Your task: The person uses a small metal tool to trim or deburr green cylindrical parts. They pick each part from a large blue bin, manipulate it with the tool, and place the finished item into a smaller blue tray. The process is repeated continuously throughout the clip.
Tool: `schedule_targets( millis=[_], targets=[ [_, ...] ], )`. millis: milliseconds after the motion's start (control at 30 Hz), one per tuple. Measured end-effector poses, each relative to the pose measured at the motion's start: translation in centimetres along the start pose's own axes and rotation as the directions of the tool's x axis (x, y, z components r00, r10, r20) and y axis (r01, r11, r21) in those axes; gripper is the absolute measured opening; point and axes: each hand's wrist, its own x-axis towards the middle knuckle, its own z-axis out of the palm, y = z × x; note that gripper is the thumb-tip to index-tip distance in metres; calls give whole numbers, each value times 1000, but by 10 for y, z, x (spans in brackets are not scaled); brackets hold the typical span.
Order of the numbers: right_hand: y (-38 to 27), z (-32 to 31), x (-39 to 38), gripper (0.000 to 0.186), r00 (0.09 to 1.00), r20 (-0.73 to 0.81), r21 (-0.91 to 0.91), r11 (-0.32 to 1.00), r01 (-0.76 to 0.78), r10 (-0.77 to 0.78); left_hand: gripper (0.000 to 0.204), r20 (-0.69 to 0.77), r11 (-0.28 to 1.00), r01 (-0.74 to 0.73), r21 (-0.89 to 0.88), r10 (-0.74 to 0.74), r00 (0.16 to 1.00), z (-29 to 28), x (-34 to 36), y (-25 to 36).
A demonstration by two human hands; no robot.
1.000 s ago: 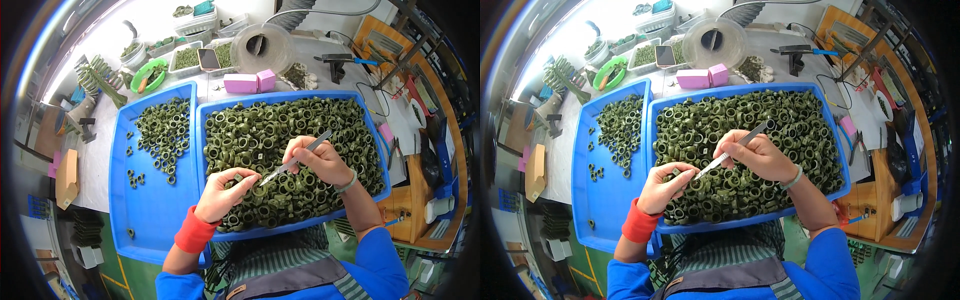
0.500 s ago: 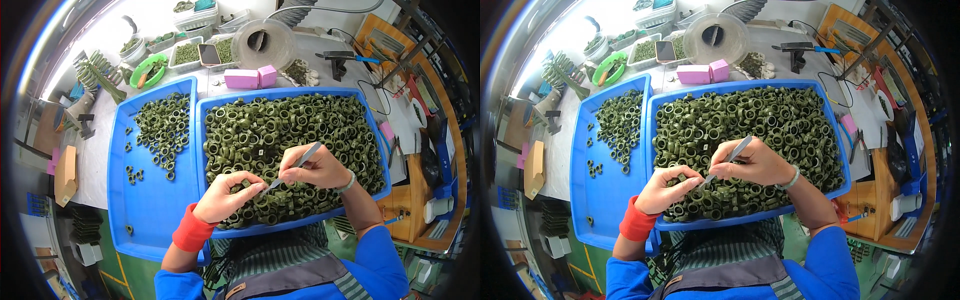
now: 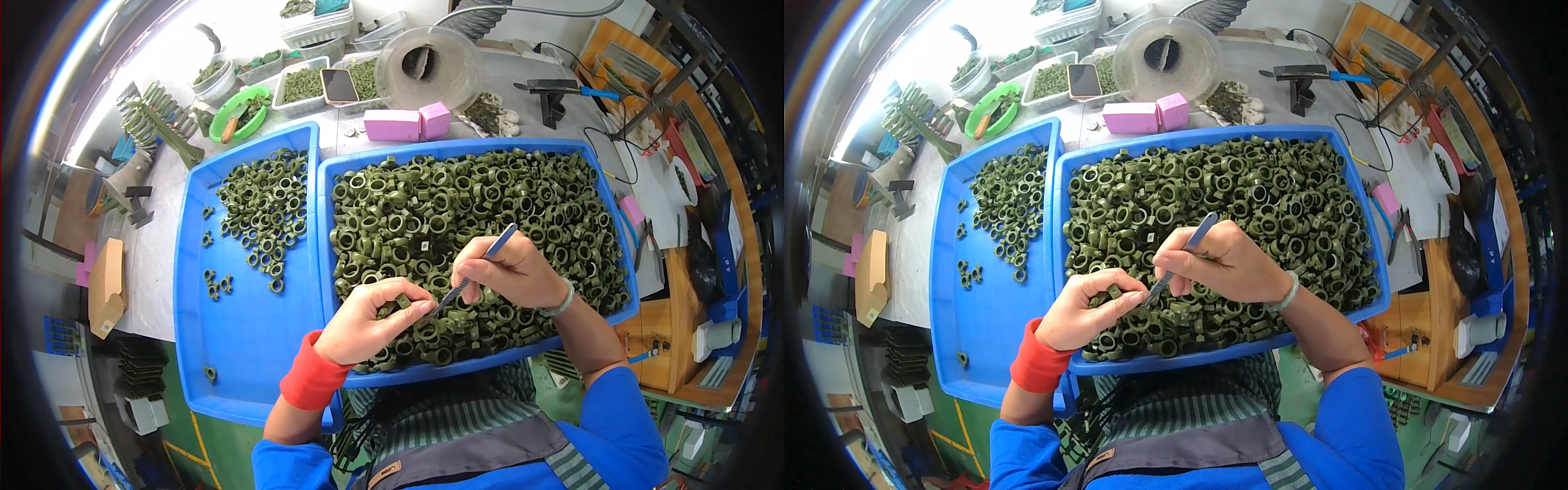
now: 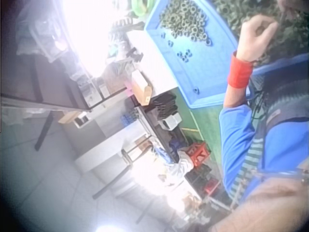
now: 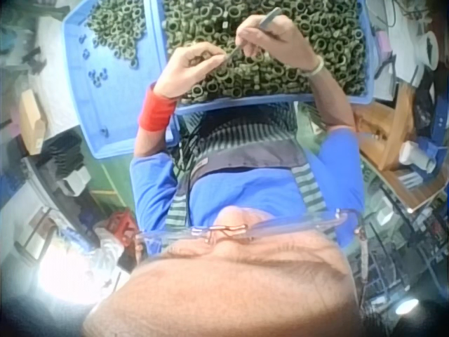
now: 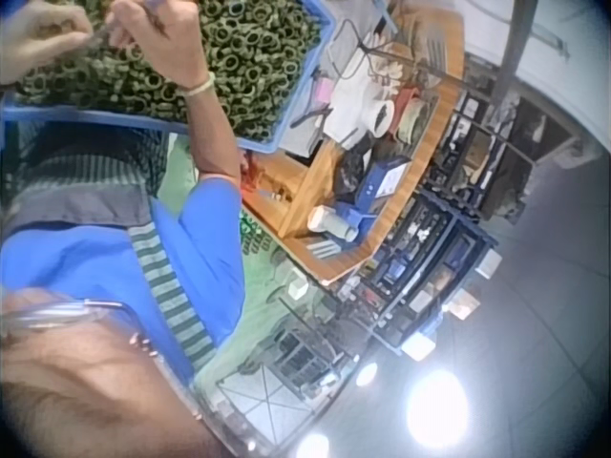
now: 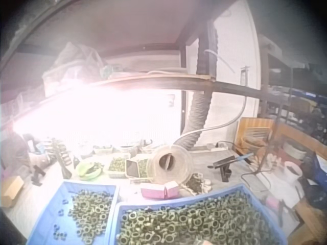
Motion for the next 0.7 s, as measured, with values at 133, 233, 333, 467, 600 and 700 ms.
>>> schedule_targets(
  millis=[133,233,333,467,600,700],
  targets=[
    [1,0,-1,19,999,-21,-50,998,48,-49,14,-133,1000,-17,-6,16,991,4,-1,-1],
    [0,1,-2,14,991,-49,-92,989,118,-123,13,-233,990,74,-123,-102,967,7,0,5],
    [1,6,-4,9,986,-42,-63,985,161,-163,13,-336,981,66,-184,-125,933,9,-1,5],
    [14,19,-8,19,976,-184,293,941,168,-117,14,-413,939,40,-343,-189,891,10,1,3],
    [13,22,0,32,964,-264,372,926,67,36,15,-489,941,18,-338,-192,851,13,3,6],
    [19,33,1,28,973,-229,15,1000,-24,27,15,-506,942,10,-334,-189,841,14,4,7]
  ],
)
